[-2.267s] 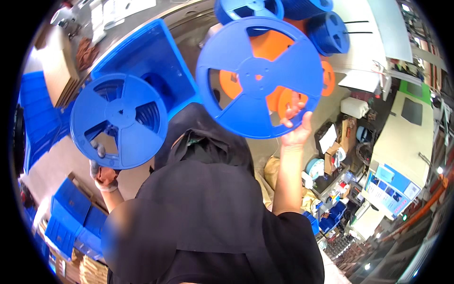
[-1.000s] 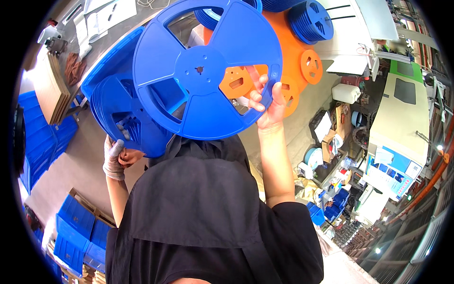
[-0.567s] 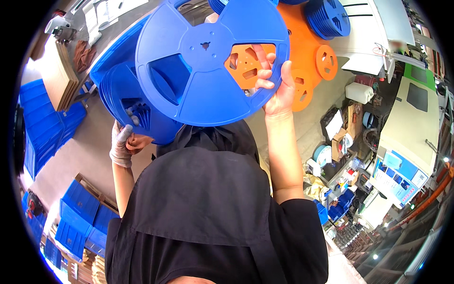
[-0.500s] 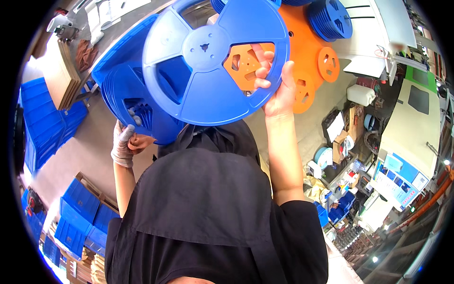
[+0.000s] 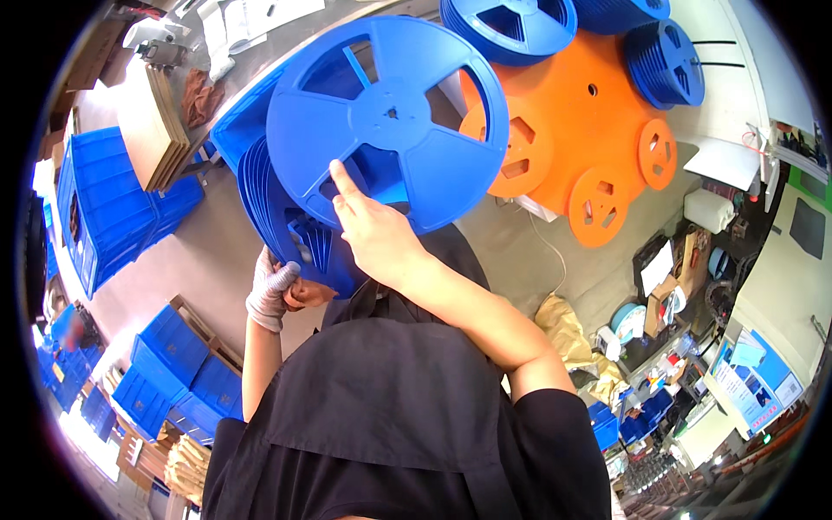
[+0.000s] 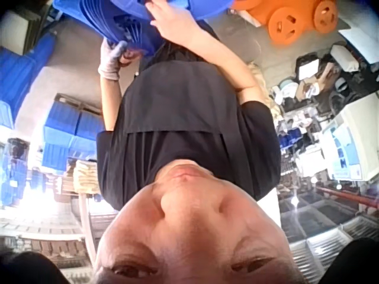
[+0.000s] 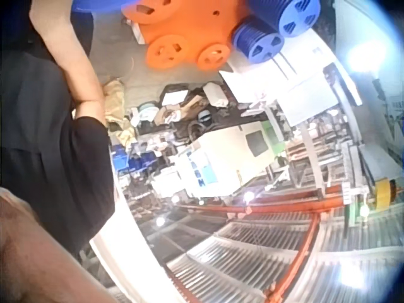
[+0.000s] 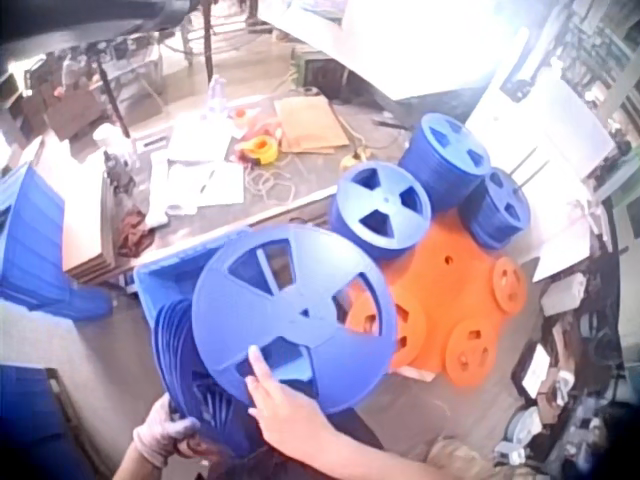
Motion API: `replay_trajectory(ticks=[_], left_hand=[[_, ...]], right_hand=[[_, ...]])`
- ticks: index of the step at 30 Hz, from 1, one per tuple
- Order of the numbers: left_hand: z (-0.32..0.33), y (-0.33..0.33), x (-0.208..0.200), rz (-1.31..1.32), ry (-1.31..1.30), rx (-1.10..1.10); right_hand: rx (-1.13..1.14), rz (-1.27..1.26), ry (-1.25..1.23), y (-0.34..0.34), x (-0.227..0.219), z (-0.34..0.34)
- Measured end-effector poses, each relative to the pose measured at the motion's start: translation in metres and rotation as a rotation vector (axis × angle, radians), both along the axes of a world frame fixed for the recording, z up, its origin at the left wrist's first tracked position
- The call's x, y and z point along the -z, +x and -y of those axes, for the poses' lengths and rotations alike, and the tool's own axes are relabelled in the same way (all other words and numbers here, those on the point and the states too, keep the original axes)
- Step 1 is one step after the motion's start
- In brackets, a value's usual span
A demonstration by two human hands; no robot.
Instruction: The person repeatedly picks up blue plastic reels from a blue bin and stacks them onto a pile on an orange surface. The person handles the reels one by one, placing them carefully on top of the existing stack.
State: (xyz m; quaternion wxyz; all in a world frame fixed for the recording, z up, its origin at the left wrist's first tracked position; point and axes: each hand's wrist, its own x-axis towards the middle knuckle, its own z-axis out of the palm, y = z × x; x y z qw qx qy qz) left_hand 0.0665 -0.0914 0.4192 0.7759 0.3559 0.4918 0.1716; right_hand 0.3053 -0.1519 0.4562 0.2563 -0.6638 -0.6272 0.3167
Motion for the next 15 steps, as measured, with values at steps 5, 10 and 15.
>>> replay_trajectory(ticks=[5,10,15], left_hand=[[0.005,-0.005,0.017,-0.006,-0.044,-0.051],[-0.003,-0.004,0.025,-0.003,-0.049,-0.138],[-0.025,0.01,0.033,-0.006,-0.075,-0.138]], right_hand=[[-0.038,0.08,0.069,-0.015,0.034,-0.014],[-0.096,-0.104,-0.005,-0.016,0.038,-0.029],[0.105,-0.528,-0.126,-0.016,0.049,-0.054]])
